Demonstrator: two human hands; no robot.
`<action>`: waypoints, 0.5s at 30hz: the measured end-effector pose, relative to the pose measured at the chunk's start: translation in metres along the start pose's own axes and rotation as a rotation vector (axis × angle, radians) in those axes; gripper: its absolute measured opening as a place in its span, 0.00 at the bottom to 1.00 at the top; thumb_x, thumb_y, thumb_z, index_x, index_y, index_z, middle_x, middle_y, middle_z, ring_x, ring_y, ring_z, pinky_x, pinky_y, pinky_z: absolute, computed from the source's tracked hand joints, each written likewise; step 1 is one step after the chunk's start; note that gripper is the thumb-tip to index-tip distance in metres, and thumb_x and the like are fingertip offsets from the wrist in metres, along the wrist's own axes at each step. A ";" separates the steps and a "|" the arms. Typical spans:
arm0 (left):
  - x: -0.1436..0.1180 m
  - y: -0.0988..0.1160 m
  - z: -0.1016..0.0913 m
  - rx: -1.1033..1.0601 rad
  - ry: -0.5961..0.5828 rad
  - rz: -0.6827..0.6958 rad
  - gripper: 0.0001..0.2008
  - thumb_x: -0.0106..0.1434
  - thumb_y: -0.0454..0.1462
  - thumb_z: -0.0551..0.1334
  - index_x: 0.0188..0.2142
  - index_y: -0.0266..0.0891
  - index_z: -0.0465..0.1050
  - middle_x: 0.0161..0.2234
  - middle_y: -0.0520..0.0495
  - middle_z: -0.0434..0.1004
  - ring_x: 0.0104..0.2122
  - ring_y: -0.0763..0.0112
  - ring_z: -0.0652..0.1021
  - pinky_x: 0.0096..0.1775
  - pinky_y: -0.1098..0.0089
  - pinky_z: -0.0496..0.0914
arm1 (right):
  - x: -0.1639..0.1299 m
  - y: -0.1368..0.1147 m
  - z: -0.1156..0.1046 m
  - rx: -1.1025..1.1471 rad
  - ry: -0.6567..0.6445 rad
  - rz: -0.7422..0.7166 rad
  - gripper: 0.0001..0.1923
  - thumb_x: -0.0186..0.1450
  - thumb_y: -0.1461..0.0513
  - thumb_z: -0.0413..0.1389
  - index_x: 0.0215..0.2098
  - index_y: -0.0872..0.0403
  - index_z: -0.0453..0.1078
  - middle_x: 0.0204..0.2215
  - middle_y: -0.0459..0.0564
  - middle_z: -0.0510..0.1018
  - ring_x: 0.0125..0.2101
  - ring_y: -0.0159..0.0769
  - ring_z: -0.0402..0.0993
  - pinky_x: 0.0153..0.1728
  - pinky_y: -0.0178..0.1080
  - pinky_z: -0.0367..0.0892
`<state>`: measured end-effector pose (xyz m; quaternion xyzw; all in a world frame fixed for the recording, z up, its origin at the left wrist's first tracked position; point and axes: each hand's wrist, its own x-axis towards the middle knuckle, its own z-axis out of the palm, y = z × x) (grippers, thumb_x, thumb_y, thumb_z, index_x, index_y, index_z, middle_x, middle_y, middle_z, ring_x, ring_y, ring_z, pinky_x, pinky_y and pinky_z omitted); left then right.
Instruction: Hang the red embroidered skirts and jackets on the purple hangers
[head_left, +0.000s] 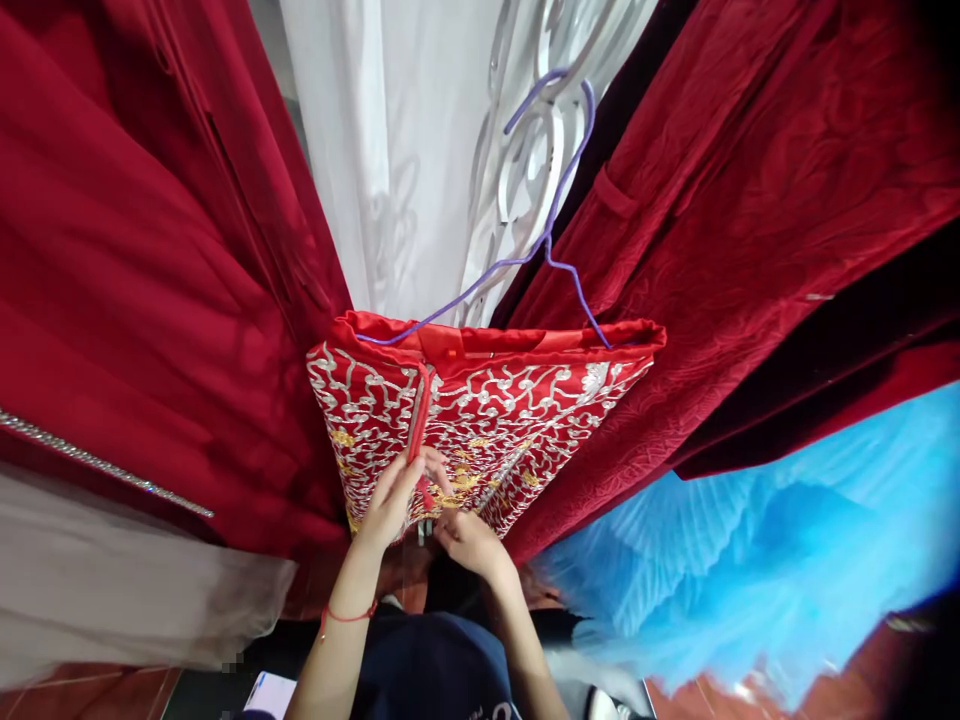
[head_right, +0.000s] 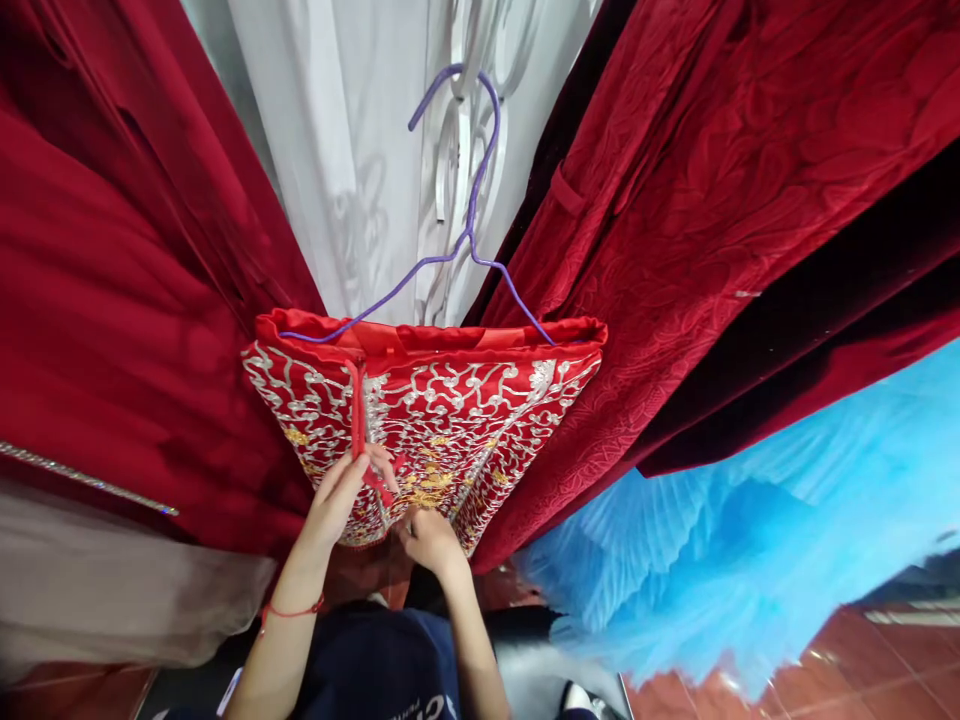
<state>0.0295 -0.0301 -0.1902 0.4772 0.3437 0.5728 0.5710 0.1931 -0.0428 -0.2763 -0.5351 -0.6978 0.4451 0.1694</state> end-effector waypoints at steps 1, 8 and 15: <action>0.000 -0.001 -0.002 -0.006 0.007 -0.012 0.19 0.69 0.49 0.58 0.45 0.36 0.76 0.34 0.44 0.83 0.39 0.62 0.82 0.51 0.61 0.71 | -0.002 -0.004 -0.007 0.007 0.053 -0.023 0.07 0.67 0.63 0.52 0.33 0.54 0.71 0.28 0.48 0.77 0.30 0.33 0.71 0.36 0.35 0.65; -0.014 0.011 -0.010 0.090 -0.069 -0.044 0.21 0.72 0.47 0.54 0.46 0.38 0.81 0.50 0.42 0.81 0.55 0.57 0.77 0.61 0.59 0.66 | -0.016 -0.064 -0.017 0.284 0.459 -0.408 0.11 0.70 0.56 0.55 0.47 0.51 0.72 0.35 0.47 0.76 0.34 0.34 0.71 0.38 0.36 0.67; -0.033 0.020 -0.014 0.219 -0.142 0.006 0.21 0.74 0.44 0.50 0.51 0.41 0.80 0.56 0.44 0.78 0.62 0.60 0.71 0.67 0.59 0.59 | -0.022 -0.085 0.003 0.307 0.477 -0.439 0.09 0.71 0.59 0.53 0.40 0.52 0.74 0.31 0.46 0.77 0.29 0.32 0.70 0.33 0.35 0.66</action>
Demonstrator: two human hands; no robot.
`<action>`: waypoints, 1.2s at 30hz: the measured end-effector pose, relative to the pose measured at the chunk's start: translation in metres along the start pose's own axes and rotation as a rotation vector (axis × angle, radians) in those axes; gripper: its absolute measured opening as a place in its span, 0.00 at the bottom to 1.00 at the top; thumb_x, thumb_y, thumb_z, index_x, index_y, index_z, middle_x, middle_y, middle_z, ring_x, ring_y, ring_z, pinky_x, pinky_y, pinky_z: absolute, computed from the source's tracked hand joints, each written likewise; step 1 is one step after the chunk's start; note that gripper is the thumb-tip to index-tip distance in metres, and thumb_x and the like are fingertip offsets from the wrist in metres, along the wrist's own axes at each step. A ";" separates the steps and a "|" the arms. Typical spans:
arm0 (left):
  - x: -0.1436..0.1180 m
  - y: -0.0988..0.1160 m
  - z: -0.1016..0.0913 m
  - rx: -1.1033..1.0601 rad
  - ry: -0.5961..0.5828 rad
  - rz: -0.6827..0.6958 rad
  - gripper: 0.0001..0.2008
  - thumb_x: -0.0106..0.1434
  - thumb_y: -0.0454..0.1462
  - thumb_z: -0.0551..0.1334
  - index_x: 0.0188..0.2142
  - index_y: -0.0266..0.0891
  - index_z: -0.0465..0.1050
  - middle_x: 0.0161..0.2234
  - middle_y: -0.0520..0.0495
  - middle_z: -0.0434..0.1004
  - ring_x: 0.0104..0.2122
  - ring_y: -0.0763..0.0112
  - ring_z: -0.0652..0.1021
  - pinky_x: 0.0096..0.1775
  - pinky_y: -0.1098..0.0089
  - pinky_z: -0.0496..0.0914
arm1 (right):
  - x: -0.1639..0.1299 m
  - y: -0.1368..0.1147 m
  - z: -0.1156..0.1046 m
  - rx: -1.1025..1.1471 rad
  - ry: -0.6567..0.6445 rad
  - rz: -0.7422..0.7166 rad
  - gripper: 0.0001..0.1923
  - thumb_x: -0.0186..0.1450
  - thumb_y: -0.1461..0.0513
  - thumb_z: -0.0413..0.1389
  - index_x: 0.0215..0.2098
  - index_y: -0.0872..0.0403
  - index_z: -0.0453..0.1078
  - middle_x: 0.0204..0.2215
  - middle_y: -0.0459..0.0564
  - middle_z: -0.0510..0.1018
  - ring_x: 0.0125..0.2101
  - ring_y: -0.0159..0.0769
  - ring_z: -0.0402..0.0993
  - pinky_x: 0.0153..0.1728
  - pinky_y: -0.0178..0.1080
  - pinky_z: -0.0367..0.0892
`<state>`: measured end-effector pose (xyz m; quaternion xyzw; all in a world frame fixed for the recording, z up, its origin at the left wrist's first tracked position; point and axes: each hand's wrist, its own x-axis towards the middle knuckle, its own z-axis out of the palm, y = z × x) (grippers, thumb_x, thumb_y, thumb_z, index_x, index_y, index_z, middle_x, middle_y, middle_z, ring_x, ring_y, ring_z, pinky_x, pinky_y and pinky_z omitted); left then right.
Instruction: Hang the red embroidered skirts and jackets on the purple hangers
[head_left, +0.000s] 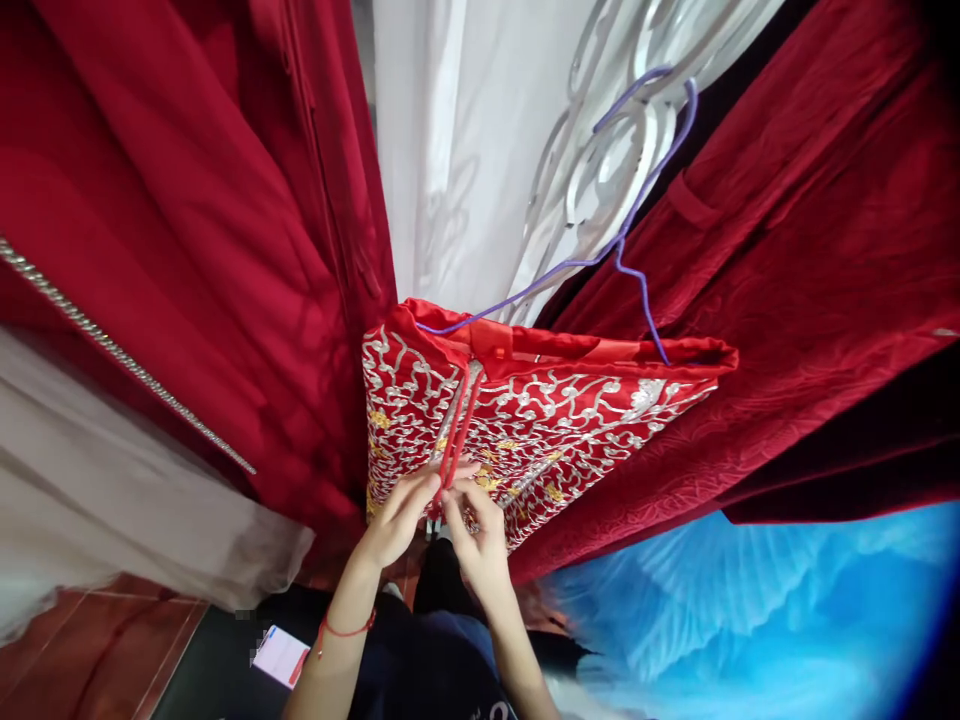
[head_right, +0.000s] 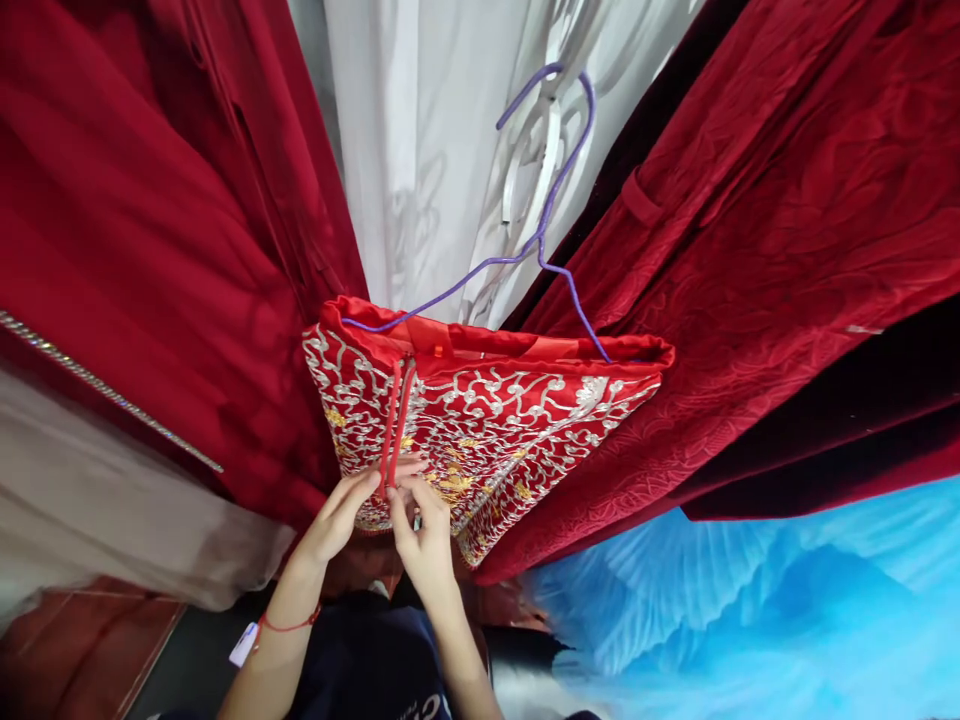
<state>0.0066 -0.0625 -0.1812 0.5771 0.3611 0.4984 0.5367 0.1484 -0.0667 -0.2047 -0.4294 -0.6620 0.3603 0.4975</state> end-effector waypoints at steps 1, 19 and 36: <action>-0.001 0.000 0.000 0.016 0.002 0.001 0.21 0.74 0.44 0.50 0.51 0.41 0.79 0.56 0.44 0.78 0.62 0.61 0.71 0.67 0.59 0.59 | 0.000 -0.001 0.000 0.003 -0.007 -0.006 0.09 0.72 0.59 0.52 0.42 0.52 0.74 0.34 0.48 0.78 0.32 0.33 0.73 0.36 0.36 0.68; 0.002 -0.011 0.007 0.153 0.149 0.059 0.05 0.65 0.38 0.65 0.38 0.39 0.77 0.37 0.48 0.82 0.38 0.70 0.80 0.45 0.73 0.73 | -0.014 0.001 -0.012 0.014 -0.002 0.040 0.04 0.66 0.60 0.59 0.36 0.53 0.70 0.27 0.43 0.74 0.28 0.32 0.71 0.34 0.35 0.69; 0.007 0.004 0.023 0.620 0.428 0.332 0.08 0.66 0.38 0.63 0.29 0.41 0.71 0.26 0.52 0.76 0.27 0.72 0.75 0.36 0.71 0.68 | -0.013 0.012 -0.027 -0.374 0.226 -0.020 0.11 0.71 0.61 0.51 0.44 0.53 0.75 0.33 0.52 0.81 0.33 0.38 0.76 0.37 0.40 0.69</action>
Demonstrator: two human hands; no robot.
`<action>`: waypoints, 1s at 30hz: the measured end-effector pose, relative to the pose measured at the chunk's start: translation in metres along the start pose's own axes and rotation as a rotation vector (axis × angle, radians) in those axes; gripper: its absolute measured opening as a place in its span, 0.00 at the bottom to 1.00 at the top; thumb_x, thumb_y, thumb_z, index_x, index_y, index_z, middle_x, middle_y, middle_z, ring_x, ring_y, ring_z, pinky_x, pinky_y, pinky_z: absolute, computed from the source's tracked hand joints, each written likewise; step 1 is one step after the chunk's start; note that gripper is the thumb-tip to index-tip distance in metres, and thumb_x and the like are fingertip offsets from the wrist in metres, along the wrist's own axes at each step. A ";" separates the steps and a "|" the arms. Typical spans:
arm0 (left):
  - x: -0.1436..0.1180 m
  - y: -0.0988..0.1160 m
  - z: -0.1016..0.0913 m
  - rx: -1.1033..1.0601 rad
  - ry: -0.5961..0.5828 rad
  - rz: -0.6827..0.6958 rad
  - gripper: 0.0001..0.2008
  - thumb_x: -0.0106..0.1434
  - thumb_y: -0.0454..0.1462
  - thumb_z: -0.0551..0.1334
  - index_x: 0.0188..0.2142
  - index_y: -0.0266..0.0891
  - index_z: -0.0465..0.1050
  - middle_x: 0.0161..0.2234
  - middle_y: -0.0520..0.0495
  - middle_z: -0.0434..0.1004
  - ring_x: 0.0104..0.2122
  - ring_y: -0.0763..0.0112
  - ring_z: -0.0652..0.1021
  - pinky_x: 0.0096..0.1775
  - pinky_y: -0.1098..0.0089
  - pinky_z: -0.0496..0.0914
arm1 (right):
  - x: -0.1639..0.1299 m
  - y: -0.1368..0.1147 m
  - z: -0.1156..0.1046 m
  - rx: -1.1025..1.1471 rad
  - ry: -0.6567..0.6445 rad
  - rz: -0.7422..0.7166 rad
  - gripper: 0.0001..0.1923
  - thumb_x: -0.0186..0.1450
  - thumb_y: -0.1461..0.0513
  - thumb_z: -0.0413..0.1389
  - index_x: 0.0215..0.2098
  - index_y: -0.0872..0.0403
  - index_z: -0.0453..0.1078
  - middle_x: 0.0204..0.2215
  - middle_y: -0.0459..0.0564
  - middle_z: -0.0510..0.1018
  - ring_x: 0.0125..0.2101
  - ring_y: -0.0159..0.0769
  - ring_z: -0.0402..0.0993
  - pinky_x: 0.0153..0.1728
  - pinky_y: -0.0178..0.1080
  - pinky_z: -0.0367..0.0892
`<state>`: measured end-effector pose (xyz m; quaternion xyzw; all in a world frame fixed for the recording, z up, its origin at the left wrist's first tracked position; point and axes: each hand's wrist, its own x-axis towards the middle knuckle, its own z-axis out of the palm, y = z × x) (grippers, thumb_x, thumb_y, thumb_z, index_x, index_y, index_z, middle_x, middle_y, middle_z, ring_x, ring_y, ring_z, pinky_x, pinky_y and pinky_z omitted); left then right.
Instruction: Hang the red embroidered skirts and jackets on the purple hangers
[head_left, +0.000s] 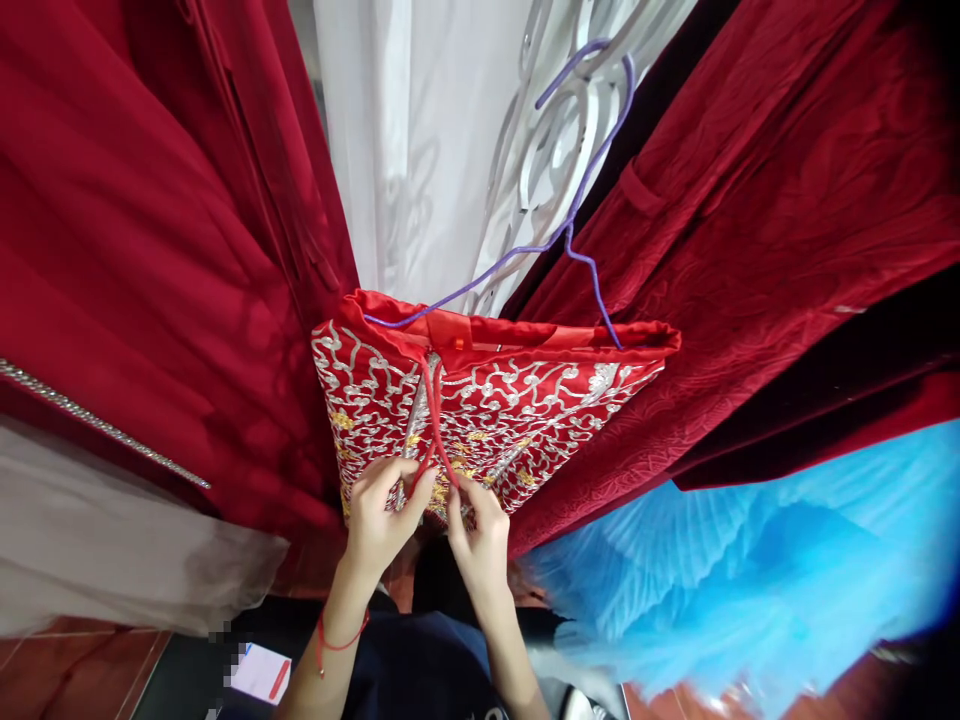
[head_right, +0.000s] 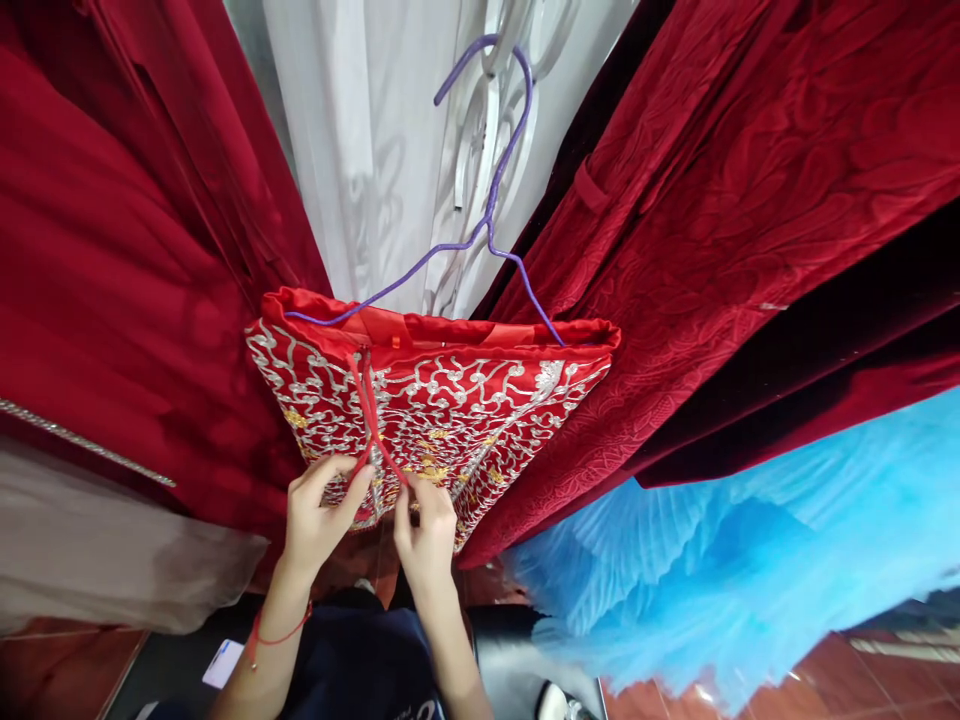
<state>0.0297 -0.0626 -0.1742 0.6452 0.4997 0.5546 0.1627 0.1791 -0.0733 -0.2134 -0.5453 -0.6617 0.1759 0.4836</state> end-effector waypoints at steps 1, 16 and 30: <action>0.000 0.002 0.000 -0.001 0.002 -0.009 0.08 0.66 0.38 0.62 0.30 0.41 0.71 0.27 0.51 0.77 0.28 0.71 0.75 0.36 0.71 0.68 | 0.005 -0.001 -0.001 0.032 -0.024 -0.015 0.12 0.71 0.61 0.50 0.46 0.53 0.75 0.36 0.52 0.81 0.36 0.39 0.76 0.40 0.41 0.70; 0.018 -0.006 0.001 -0.040 0.008 -0.209 0.20 0.72 0.44 0.52 0.24 0.40 0.68 0.22 0.47 0.74 0.23 0.70 0.73 0.27 0.70 0.62 | 0.099 -0.072 0.012 0.424 -0.055 -0.078 0.08 0.67 0.59 0.59 0.39 0.50 0.63 0.31 0.43 0.76 0.31 0.31 0.75 0.38 0.35 0.69; 0.039 -0.018 0.005 -0.404 0.018 -0.420 0.25 0.70 0.54 0.53 0.25 0.39 0.66 0.16 0.55 0.62 0.18 0.76 0.64 0.24 0.72 0.60 | 0.106 -0.070 0.000 0.973 -0.371 0.132 0.09 0.62 0.60 0.51 0.33 0.52 0.72 0.22 0.47 0.78 0.33 0.42 0.80 0.40 0.45 0.74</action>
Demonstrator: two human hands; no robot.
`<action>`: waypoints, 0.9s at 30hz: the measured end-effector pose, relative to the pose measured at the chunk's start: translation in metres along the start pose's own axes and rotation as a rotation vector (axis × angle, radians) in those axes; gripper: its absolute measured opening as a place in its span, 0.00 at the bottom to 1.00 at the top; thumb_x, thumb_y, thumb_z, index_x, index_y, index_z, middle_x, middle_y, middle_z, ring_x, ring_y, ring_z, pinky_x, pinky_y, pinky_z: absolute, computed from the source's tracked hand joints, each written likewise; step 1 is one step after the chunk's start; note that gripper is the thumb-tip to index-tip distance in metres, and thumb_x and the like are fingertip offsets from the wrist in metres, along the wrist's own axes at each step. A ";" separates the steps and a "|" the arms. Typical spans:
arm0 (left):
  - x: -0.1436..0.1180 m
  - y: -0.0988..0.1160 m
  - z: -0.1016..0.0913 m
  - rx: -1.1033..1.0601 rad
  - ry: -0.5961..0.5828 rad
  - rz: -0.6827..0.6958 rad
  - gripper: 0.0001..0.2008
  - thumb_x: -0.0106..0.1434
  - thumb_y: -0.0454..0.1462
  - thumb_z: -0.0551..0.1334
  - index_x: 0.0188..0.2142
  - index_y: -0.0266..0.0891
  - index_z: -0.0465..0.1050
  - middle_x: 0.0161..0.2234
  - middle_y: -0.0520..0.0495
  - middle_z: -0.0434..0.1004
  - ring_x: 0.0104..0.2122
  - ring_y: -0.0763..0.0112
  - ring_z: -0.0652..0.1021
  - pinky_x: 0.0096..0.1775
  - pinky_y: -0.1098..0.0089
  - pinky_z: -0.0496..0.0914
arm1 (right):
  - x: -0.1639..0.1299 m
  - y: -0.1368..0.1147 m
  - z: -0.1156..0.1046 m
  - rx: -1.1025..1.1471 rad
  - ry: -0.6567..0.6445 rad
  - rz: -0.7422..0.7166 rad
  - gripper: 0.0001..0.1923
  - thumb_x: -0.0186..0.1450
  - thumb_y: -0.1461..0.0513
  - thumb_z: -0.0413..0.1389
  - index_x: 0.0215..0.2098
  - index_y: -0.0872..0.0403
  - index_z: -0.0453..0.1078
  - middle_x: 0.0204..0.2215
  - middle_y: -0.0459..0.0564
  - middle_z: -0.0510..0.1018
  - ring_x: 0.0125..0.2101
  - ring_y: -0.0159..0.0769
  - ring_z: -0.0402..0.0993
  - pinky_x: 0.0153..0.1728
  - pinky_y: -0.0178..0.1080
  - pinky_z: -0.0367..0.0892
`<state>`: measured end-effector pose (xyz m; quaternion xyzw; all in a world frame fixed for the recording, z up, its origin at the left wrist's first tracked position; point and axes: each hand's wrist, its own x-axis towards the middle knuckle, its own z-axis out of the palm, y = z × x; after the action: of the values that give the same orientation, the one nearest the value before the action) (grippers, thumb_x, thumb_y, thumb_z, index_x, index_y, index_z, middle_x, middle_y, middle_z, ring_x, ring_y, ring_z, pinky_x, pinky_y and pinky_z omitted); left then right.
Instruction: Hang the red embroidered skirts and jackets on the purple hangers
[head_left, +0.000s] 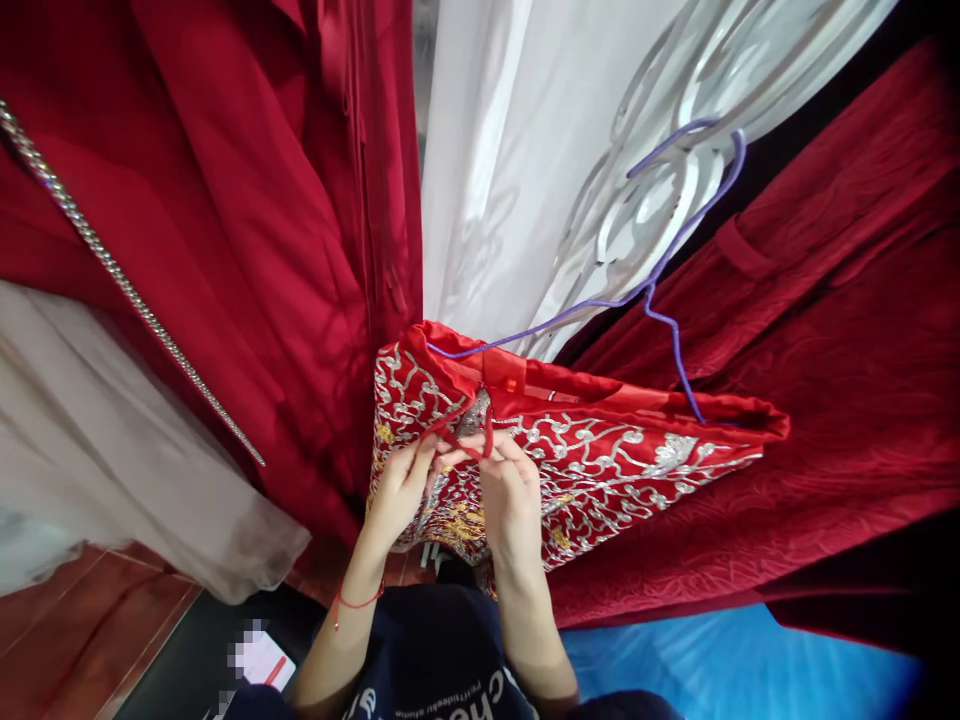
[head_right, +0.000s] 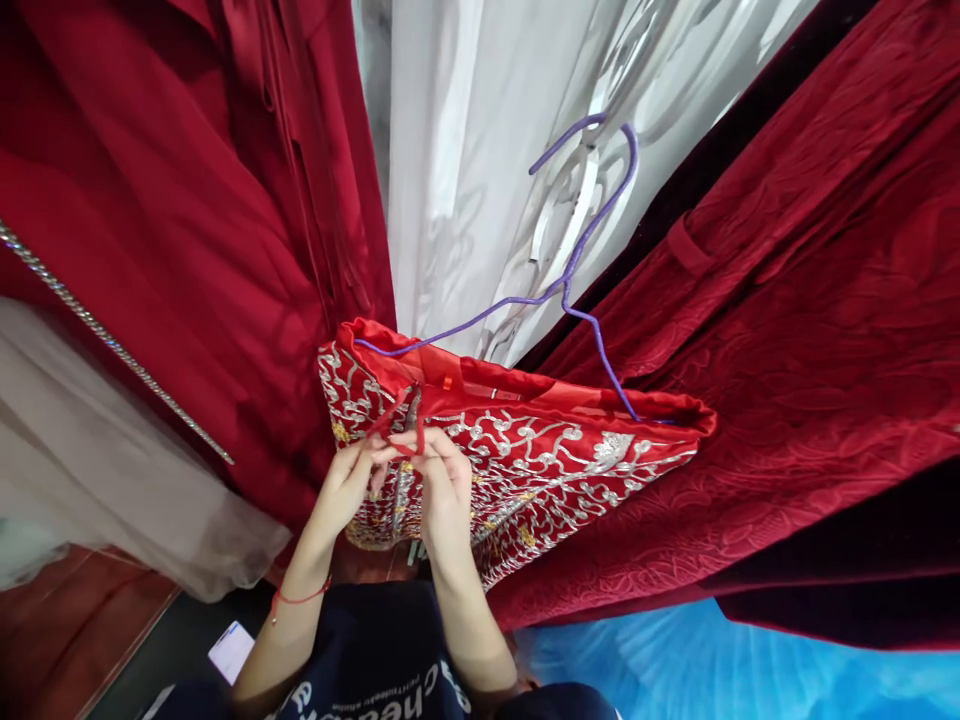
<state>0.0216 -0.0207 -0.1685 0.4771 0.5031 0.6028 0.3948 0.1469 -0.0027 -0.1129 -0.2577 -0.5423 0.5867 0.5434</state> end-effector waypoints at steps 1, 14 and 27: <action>0.000 -0.001 0.002 -0.015 -0.038 -0.004 0.25 0.69 0.55 0.53 0.26 0.39 0.66 0.17 0.55 0.62 0.19 0.76 0.65 0.25 0.72 0.61 | 0.000 -0.001 0.001 0.027 -0.023 -0.004 0.09 0.61 0.59 0.50 0.28 0.51 0.71 0.19 0.46 0.75 0.31 0.42 0.78 0.38 0.45 0.74; -0.020 -0.005 0.006 -0.098 -0.111 -0.114 0.20 0.68 0.52 0.56 0.31 0.40 0.67 0.21 0.55 0.65 0.20 0.76 0.66 0.24 0.73 0.62 | -0.026 0.019 -0.015 -0.229 0.134 -0.098 0.13 0.65 0.62 0.57 0.48 0.49 0.65 0.44 0.49 0.74 0.46 0.35 0.73 0.50 0.39 0.70; -0.013 0.013 -0.057 0.302 -0.321 0.064 0.12 0.72 0.44 0.54 0.39 0.39 0.72 0.25 0.54 0.69 0.26 0.75 0.70 0.33 0.73 0.66 | -0.066 -0.008 -0.077 -0.374 0.222 0.050 0.16 0.67 0.53 0.57 0.25 0.53 0.66 0.19 0.40 0.62 0.21 0.27 0.56 0.24 0.33 0.54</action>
<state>-0.0304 -0.0489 -0.1604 0.6365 0.5029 0.4490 0.3746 0.2368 -0.0366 -0.1464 -0.4303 -0.5720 0.4572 0.5278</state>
